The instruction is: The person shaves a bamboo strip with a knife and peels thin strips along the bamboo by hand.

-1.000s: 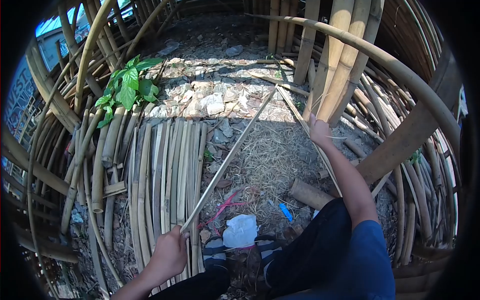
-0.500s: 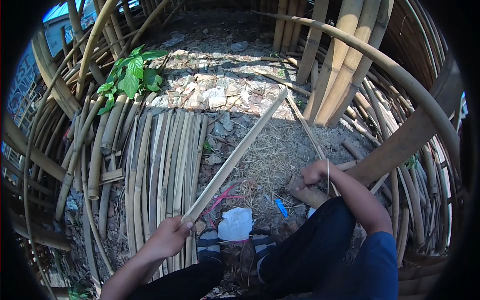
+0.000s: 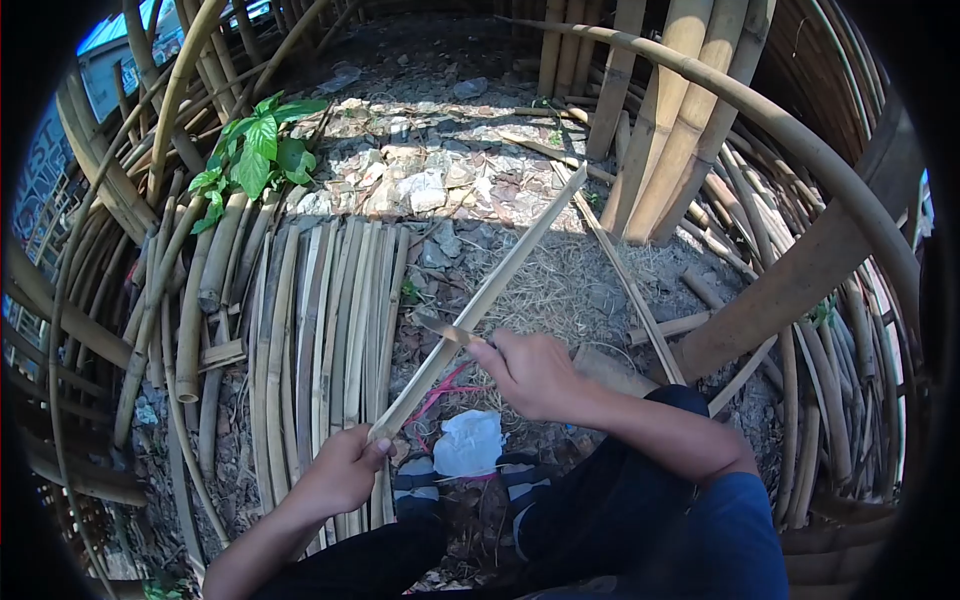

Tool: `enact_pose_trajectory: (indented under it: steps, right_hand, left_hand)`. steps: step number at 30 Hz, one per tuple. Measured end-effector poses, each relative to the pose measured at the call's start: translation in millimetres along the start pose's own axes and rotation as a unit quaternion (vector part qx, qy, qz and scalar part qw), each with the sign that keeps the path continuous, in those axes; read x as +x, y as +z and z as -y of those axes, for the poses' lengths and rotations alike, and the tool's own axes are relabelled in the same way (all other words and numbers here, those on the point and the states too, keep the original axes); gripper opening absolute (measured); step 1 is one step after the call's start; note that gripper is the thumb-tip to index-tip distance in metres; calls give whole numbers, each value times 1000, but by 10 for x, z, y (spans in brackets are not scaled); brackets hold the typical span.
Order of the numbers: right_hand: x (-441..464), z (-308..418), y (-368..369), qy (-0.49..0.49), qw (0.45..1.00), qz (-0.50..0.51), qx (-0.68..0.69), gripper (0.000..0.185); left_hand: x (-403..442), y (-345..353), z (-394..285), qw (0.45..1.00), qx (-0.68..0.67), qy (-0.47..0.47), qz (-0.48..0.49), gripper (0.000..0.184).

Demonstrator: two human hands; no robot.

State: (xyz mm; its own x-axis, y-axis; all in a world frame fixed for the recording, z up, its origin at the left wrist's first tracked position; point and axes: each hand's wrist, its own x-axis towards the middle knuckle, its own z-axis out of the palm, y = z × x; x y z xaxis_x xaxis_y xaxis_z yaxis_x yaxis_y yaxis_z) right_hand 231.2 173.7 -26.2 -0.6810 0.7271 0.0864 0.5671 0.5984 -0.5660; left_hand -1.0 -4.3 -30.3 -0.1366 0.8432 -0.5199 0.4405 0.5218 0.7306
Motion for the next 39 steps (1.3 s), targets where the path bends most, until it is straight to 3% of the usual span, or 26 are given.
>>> enact_pose_trajectory:
  steps: [2,5,9,11,15,23,35,39]
  right_hand:
    - [-101,58,292,-94,995,-14,-30,54]
    - [-77,73,372,-109,991,-51,-53,51]
    - [-14,9,320,-107,989,-66,-76,50]
    - [34,18,212,-55,994,-49,-84,44]
    - [80,-154,254,-92,985,-89,-114,51]
    - [369,-584,-79,73,986,-93,-116,54]
    - [607,-1119,-317,152,969,-129,-147,65]
    - [653,-1420,-642,193,961,-129,-152,71]
  left_hand:
    - [-13,26,-30,1000,22,10,5,30]
    - [-88,24,-166,994,81,62,-35,27]
    - [-158,23,-355,989,116,61,-62,24]
    - [-198,6,-436,988,126,59,-68,24]
    - [-159,37,-295,984,134,76,-87,27]
    - [-213,20,-306,984,159,39,-72,28]
    - [-220,29,-300,988,145,18,-52,27]
    - [-203,41,-147,980,178,62,-61,27]
